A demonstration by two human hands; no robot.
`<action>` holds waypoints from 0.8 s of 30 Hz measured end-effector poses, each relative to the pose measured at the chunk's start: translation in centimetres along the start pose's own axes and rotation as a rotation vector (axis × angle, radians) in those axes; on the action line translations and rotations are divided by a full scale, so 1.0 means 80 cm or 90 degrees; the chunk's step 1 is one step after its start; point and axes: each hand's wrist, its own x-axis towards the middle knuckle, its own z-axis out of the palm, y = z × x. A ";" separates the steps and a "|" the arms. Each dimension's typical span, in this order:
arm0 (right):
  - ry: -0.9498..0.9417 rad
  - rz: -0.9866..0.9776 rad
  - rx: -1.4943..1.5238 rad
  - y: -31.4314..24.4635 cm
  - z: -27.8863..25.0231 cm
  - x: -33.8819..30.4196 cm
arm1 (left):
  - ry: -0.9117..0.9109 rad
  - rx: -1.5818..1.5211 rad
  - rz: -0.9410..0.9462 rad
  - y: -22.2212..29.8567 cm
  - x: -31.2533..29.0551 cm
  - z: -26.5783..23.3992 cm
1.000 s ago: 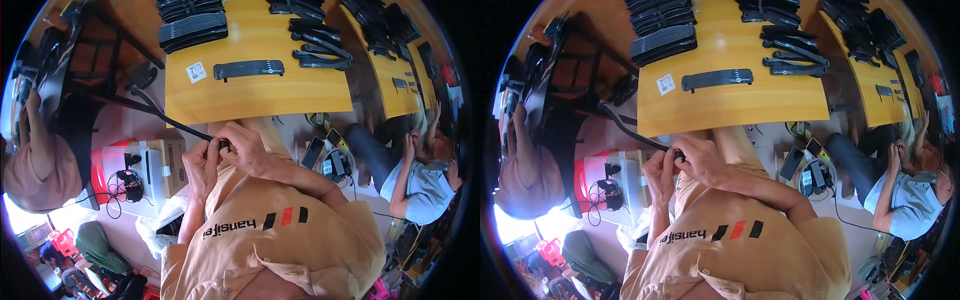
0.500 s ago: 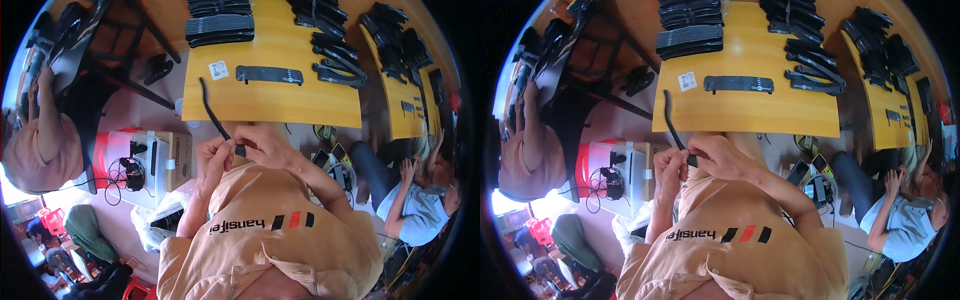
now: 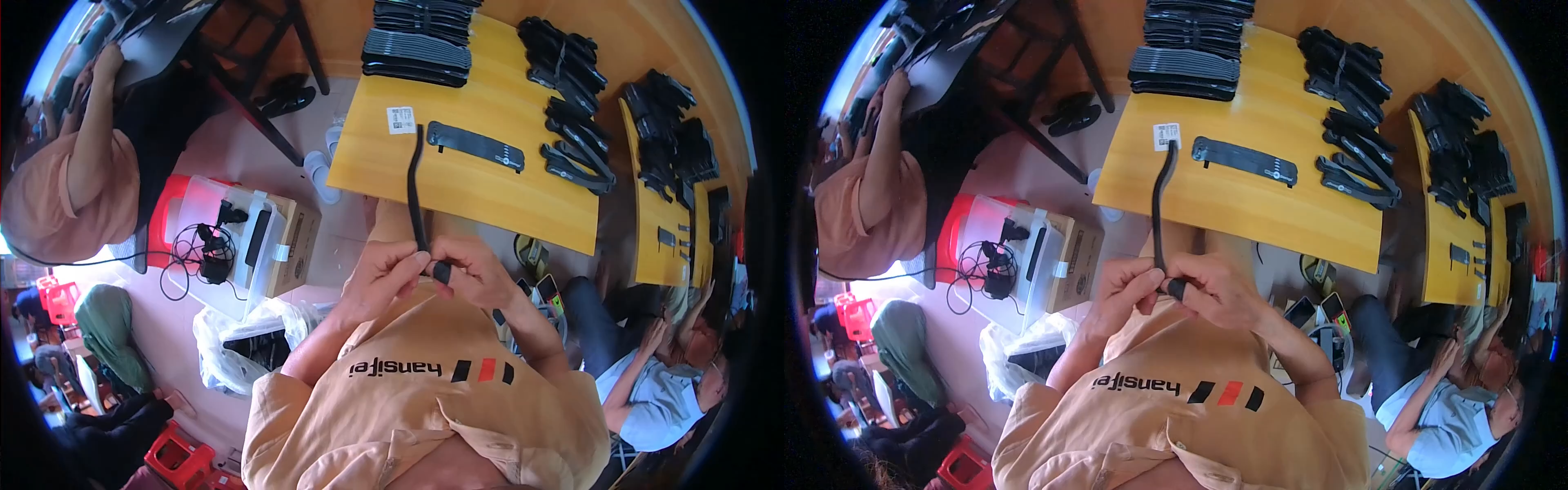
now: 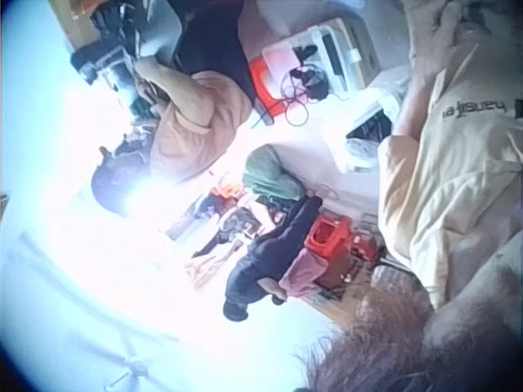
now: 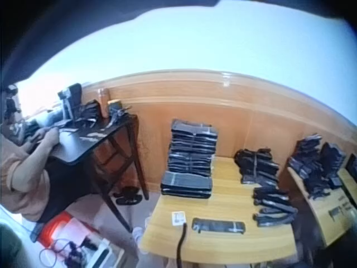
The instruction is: The recorder is assembling black plastic straps by attaching small plastic clips or components to them.
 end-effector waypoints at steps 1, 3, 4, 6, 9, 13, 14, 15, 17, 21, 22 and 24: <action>0.042 0.014 0.067 0.004 0.004 -0.002 | 0.010 0.033 0.037 0.000 0.000 0.003; 0.065 0.061 0.111 0.006 0.008 -0.004 | 0.022 0.151 0.092 -0.002 0.002 0.002; 0.100 0.108 0.156 0.008 0.009 -0.004 | 0.023 0.274 0.143 -0.002 0.005 0.001; 0.110 0.118 0.202 0.015 0.010 -0.004 | 0.017 0.284 0.110 -0.004 0.010 0.001; 0.134 0.148 0.283 0.013 0.012 -0.001 | 0.007 0.132 0.098 -0.018 0.014 0.002; 0.191 0.213 0.383 0.013 0.020 0.007 | -0.013 0.056 0.081 -0.014 0.016 -0.005; 0.193 0.215 0.380 0.013 0.022 0.009 | -0.029 0.040 0.074 -0.014 0.015 -0.008; 0.191 0.209 0.410 0.012 0.024 0.011 | -0.031 0.036 0.074 -0.014 0.015 -0.011; 0.190 0.207 0.437 0.010 0.029 0.017 | -0.026 -0.045 0.070 -0.016 0.012 -0.015; 0.188 0.197 0.452 0.002 0.042 0.034 | -0.033 -0.176 0.049 -0.013 0.005 -0.030; 0.198 0.191 0.428 0.001 0.046 0.038 | -0.040 -0.194 0.040 -0.012 0.004 -0.034; 0.190 0.187 0.403 0.007 0.049 0.040 | -0.044 -0.216 0.033 -0.015 0.002 -0.039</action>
